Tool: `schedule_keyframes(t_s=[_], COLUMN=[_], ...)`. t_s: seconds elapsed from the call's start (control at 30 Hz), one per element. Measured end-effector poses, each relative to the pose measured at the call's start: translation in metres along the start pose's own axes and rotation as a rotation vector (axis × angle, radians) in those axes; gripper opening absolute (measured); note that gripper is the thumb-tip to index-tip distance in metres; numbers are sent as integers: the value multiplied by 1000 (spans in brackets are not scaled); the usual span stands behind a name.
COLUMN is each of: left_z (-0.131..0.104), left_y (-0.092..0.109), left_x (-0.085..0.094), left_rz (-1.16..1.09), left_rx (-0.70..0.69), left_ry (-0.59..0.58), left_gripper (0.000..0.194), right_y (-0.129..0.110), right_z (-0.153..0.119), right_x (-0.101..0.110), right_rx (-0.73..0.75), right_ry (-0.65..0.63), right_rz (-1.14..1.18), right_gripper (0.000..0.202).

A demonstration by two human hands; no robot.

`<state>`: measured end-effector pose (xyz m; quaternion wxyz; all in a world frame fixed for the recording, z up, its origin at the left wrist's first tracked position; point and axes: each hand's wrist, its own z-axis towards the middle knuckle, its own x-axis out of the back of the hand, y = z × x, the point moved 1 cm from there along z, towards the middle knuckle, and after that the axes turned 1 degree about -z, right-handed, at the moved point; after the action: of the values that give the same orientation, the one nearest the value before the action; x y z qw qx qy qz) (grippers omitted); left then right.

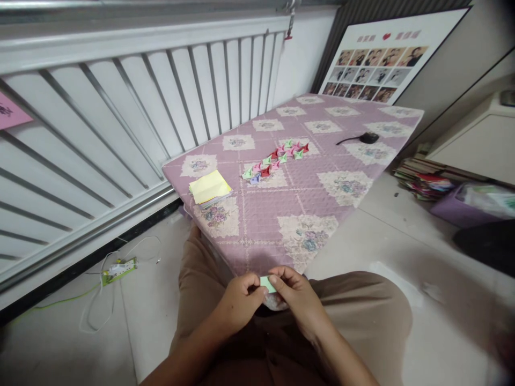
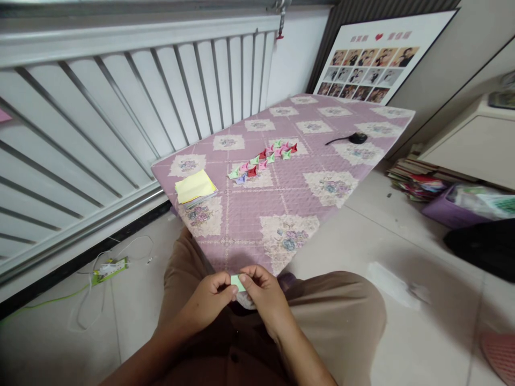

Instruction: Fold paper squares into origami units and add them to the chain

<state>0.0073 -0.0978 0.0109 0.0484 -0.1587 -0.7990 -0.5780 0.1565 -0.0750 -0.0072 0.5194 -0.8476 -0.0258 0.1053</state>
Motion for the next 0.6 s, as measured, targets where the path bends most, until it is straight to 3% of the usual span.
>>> schedule_keyframes(t_s=[0.27, 0.6], left_z=[1, 1], left_y=[-5, -11], left_x=[-1, -4], left_rz=[152, 38], left_rx=[-59, -47], left_ry=[74, 14], left_gripper=[21, 12], right_y=[1, -1], right_z=[-1, 0], right_x=[-3, -2], right_rx=[-6, 149], right_ry=[24, 37], right_rz=[17, -150], right_gripper=[39, 37])
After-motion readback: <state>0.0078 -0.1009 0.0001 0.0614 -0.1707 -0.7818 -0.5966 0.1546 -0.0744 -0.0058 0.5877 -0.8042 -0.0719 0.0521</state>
